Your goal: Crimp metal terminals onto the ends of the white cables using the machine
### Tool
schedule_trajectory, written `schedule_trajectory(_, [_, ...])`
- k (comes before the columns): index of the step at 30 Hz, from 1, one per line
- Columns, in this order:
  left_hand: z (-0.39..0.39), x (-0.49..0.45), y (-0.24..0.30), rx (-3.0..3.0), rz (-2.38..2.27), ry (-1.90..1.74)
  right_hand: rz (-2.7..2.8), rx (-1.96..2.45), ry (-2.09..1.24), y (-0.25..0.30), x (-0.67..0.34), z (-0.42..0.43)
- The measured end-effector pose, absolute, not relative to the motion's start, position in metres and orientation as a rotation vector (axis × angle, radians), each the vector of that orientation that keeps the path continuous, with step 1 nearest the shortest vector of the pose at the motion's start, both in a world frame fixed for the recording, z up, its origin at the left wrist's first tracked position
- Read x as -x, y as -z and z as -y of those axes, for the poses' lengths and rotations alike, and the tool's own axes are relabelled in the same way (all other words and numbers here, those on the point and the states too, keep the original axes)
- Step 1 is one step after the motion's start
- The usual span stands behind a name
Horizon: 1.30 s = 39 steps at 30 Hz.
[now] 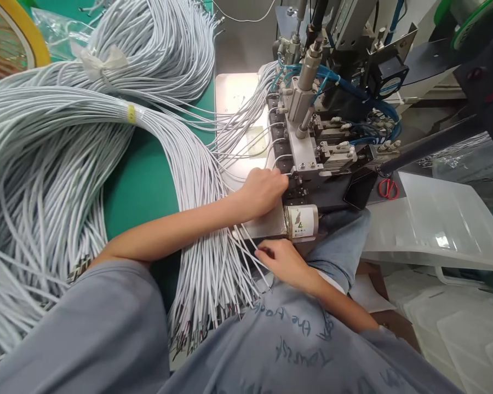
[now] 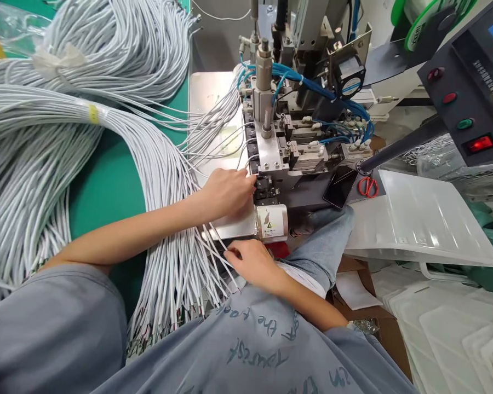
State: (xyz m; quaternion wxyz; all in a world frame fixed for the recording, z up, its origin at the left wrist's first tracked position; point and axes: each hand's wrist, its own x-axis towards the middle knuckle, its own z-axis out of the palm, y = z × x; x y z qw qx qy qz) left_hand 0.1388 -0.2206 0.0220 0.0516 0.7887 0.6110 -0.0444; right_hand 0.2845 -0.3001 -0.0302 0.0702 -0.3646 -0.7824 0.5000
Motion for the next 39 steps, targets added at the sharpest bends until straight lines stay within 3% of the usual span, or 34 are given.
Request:
schedule_trajectory(7, [0.239,-0.152,-0.025,-2.449,-1.236,-0.443,2.205,1.193,-1.231,0.013,-0.312,0.269])
schedule_trajectory(16, [0.23,-0.148,-0.012,-2.151,-1.101,-0.761,1.52,1.184,-1.238,-0.006,-0.334,0.233])
schedule_trajectory(24, [0.226,-0.144,-0.014,-2.107,-0.994,-0.806,1.385,1.006,-1.464,0.001,-0.336,0.23])
schedule_trajectory(31, [0.229,-0.145,-0.012,-2.116,-0.903,-0.769,1.502,1.031,-1.14,0.004,-0.33,0.233])
schedule_trajectory(36, [0.23,-0.148,-0.018,-2.153,-0.944,-0.728,1.53,1.055,-1.16,0.001,-0.331,0.235])
schedule_trajectory(39, [0.221,-0.134,-0.029,-2.357,-1.164,-0.508,1.473,1.051,-1.154,0.001,-0.333,0.235])
